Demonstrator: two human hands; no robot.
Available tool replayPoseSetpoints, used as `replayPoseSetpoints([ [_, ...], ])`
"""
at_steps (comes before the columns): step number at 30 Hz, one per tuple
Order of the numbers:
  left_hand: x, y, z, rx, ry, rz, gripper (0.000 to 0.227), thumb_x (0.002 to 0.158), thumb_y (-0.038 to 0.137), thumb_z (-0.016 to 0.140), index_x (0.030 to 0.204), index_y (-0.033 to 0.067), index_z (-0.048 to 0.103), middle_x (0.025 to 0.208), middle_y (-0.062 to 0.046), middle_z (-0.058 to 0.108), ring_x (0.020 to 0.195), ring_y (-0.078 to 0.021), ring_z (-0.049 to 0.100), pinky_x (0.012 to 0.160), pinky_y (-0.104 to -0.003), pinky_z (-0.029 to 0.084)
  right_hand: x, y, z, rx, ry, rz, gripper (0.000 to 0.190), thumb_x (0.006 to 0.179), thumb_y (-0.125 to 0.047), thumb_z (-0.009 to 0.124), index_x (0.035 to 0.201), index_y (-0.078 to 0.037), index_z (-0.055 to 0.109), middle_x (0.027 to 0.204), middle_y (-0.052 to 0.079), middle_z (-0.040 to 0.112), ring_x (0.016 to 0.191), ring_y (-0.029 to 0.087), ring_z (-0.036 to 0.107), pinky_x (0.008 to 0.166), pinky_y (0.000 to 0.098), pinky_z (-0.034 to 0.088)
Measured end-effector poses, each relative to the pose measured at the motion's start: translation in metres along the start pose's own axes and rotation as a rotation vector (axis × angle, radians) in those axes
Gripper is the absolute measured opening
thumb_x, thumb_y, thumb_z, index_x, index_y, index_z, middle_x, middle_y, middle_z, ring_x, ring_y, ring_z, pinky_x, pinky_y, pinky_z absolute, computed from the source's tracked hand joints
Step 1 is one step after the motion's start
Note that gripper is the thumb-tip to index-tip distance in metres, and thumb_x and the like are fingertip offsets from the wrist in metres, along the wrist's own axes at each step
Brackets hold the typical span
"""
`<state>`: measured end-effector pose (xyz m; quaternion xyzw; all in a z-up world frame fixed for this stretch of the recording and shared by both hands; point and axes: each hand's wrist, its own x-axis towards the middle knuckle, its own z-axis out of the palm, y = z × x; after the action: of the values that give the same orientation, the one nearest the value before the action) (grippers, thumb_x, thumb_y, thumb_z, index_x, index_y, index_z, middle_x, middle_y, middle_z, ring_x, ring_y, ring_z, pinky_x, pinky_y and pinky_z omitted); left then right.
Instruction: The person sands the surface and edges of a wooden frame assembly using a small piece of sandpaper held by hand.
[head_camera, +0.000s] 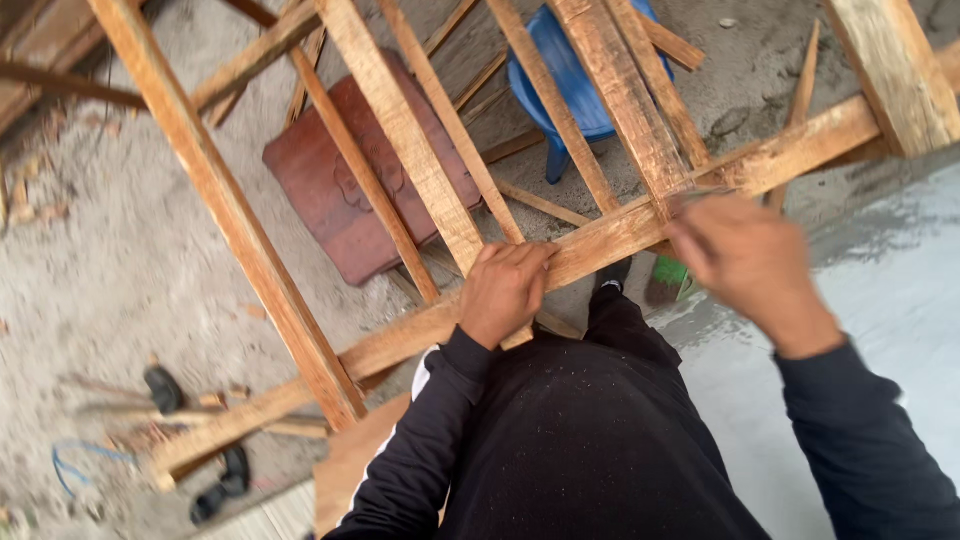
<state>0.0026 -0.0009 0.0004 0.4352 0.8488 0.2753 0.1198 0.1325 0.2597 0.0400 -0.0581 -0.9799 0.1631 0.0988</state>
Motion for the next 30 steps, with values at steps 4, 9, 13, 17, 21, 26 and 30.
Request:
replayPoseSetpoints([
  [4, 0.002, 0.001, 0.0, 0.003, 0.062, 0.015, 0.022, 0.097, 0.015, 0.062, 0.115, 0.0089, 0.073, 0.109, -0.006, 0.077, 0.094, -0.0211, 0.069, 0.093, -0.037, 0.046, 0.019, -0.002, 0.016, -0.124, 0.029, -0.279, 0.018, 0.094, -0.027, 0.073, 0.086, -0.014, 0.063, 0.078, 0.002, 0.058, 0.075, 0.02, 0.06, 0.065, 0.0353, 0.05],
  [9, -0.003, 0.031, 0.006, -0.032, 0.035, -0.202, 0.026, 0.1, 0.019, 0.061, 0.123, 0.0075, 0.068, 0.112, -0.009, 0.074, 0.108, -0.0262, 0.068, 0.107, -0.044, 0.043, 0.049, 0.031, 0.022, -0.079, -0.265, -0.406, 0.01, 0.104, -0.017, 0.066, 0.096, -0.012, 0.066, 0.07, 0.002, 0.06, 0.061, 0.015, 0.057, 0.051, 0.0314, 0.047],
  [13, -0.004, 0.07, 0.038, 0.035, 0.113, -0.353, 0.05, 0.102, 0.031, 0.058, 0.144, 0.0057, 0.055, 0.143, -0.018, 0.058, 0.137, -0.037, 0.049, 0.117, -0.049, 0.032, 0.019, 0.036, 0.001, 0.088, -0.446, -0.533, 0.021, 0.096, -0.006, 0.062, 0.114, -0.008, 0.071, 0.074, 0.005, 0.067, 0.056, 0.013, 0.061, 0.041, 0.026, 0.047],
  [17, 0.005, 0.091, 0.071, 0.07, 0.167, -0.449, 0.06, 0.106, 0.043, 0.049, 0.153, 0.0072, 0.045, 0.159, -0.016, 0.045, 0.153, -0.0338, 0.032, 0.127, -0.056, 0.017, 0.027, 0.044, -0.016, 0.215, -0.36, -0.529, 0.018, 0.094, -0.017, 0.063, 0.107, -0.005, 0.069, 0.078, 0.008, 0.069, 0.067, 0.019, 0.066, 0.053, 0.0342, 0.053],
  [21, 0.006, 0.093, 0.087, 0.093, 0.204, -0.476, 0.062, 0.108, 0.046, 0.044, 0.158, 0.0106, 0.04, 0.165, -0.013, 0.038, 0.159, -0.0303, 0.024, 0.13, -0.058, 0.01, 0.039, 0.065, -0.038, 0.223, -0.079, -0.366, 0.004, 0.105, -0.007, 0.057, 0.105, -0.004, 0.06, 0.109, 0.016, 0.069, 0.092, 0.024, 0.07, 0.086, 0.0397, 0.061],
  [26, 0.005, 0.091, 0.088, 0.017, 0.179, -0.442, 0.068, 0.108, 0.046, 0.04, 0.162, 0.0063, 0.031, 0.17, -0.017, 0.026, 0.16, -0.0326, 0.017, 0.128, -0.057, 0.007, 0.026, 0.076, -0.042, 0.317, -0.169, 0.108, 0.012, 0.107, -0.01, 0.056, 0.114, 0.0, 0.06, 0.127, 0.022, 0.069, 0.104, 0.027, 0.069, 0.084, 0.0434, 0.06],
  [30, 0.03, 0.095, 0.086, -0.196, 0.187, -0.236, 0.067, 0.112, 0.043, 0.038, 0.164, 0.0026, 0.028, 0.173, -0.019, 0.024, 0.162, -0.0332, 0.019, 0.131, -0.055, 0.015, 0.026, 0.073, -0.001, 0.158, -0.181, -0.336, 0.007, 0.097, -0.004, 0.062, 0.1, 0.002, 0.061, 0.125, 0.022, 0.07, 0.126, 0.032, 0.066, 0.118, 0.0559, 0.045],
])
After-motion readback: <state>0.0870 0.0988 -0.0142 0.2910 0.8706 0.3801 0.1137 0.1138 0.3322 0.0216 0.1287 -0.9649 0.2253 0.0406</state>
